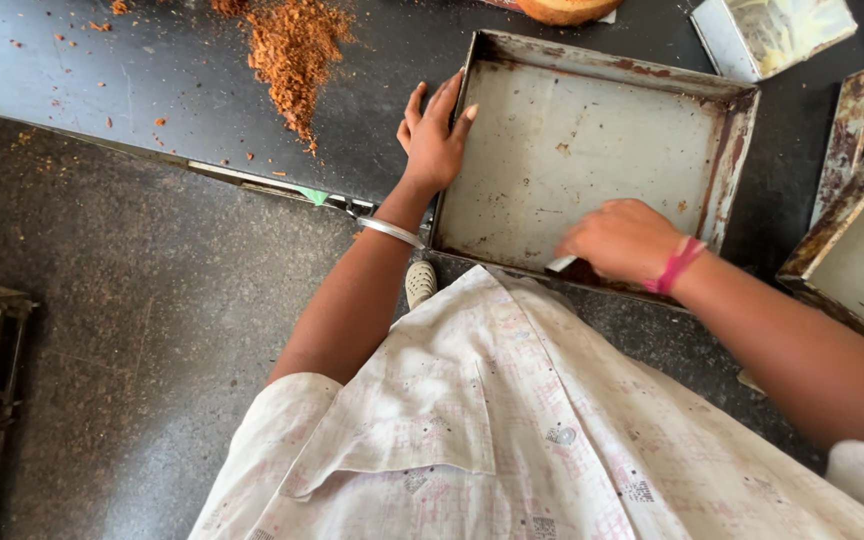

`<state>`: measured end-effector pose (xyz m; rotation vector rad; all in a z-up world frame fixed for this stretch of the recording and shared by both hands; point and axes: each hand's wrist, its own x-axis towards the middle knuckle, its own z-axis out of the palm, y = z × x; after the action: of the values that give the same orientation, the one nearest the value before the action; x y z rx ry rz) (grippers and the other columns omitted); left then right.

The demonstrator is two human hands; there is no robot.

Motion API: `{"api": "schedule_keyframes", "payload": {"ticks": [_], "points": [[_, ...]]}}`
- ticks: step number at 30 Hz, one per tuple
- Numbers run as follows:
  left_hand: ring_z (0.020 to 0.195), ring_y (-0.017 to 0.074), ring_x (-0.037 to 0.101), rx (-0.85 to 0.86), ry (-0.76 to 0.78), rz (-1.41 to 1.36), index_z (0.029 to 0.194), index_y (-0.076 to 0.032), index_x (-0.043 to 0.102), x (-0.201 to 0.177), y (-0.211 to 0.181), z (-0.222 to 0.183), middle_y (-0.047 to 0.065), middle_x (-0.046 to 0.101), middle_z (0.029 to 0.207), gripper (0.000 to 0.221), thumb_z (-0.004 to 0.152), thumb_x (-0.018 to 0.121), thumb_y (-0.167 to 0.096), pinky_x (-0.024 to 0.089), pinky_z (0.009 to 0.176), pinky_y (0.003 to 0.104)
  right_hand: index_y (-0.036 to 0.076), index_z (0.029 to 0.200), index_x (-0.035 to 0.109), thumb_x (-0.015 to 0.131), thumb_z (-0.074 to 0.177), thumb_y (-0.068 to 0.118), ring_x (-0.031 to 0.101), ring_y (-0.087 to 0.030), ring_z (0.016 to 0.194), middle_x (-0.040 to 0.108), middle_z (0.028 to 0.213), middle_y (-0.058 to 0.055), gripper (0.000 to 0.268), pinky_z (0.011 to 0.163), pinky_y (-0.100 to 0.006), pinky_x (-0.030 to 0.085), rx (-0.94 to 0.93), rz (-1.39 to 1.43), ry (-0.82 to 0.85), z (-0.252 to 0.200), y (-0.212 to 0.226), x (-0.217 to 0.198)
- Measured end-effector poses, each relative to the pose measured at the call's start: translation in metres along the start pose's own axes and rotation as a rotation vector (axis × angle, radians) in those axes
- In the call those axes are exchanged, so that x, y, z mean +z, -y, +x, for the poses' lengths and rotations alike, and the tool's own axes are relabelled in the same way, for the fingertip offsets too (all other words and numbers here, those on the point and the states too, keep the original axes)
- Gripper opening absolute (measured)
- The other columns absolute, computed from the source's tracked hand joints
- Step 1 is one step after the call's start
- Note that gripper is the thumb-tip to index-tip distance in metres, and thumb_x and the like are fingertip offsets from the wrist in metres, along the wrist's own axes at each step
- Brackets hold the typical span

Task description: The person lines a baking pan with newspaper and then wipes the inside of another metal pan with a white cloth.

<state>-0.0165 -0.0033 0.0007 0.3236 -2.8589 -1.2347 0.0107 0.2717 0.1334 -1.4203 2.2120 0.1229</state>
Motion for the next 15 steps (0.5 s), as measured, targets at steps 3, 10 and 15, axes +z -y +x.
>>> {"api": "schedule_keyframes", "payload": {"ticks": [3, 10, 15], "points": [[0.156, 0.0318, 0.011, 0.000, -0.031, -0.008, 0.156, -0.028, 0.041, 0.001, -0.004, -0.002, 0.000, 0.043, 0.162, 0.052, 0.107, 0.051, -0.044, 0.001, 0.122, 0.054, 0.024, 0.101, 0.077, 0.065, 0.082, 0.009, 0.072, -0.023, 0.093, 0.077, 0.097, -0.002, 0.027, 0.073, -0.041, 0.058, -0.037, 0.027, -0.177, 0.039, 0.024, 0.006], [0.155, 0.0298, 0.019, 0.018, -0.069, -0.097, 0.154, -0.027, 0.048, 0.003, 0.007, -0.001, -0.002, 0.047, 0.160, 0.054, 0.104, 0.059, -0.042, 0.005, 0.124, 0.053, 0.017, 0.087, 0.073, 0.065, 0.085, 0.015, 0.071, -0.028, 0.090, 0.072, 0.089, -0.007, 0.008, 0.077, -0.044, 0.056, -0.105, -0.037, -0.260, 0.090, 0.061, -0.001], [0.154, 0.0327, 0.021, 0.019, -0.075, -0.083, 0.151, -0.026, 0.050, 0.001, 0.001, -0.001, -0.002, 0.048, 0.158, 0.051, 0.103, 0.060, -0.039, 0.006, 0.122, 0.054, 0.031, 0.112, 0.078, 0.057, 0.082, -0.002, 0.072, -0.022, 0.099, 0.076, 0.112, 0.004, 0.050, 0.085, -0.039, 0.056, 0.041, 0.035, 0.061, -0.003, 0.001, 0.011]]}}
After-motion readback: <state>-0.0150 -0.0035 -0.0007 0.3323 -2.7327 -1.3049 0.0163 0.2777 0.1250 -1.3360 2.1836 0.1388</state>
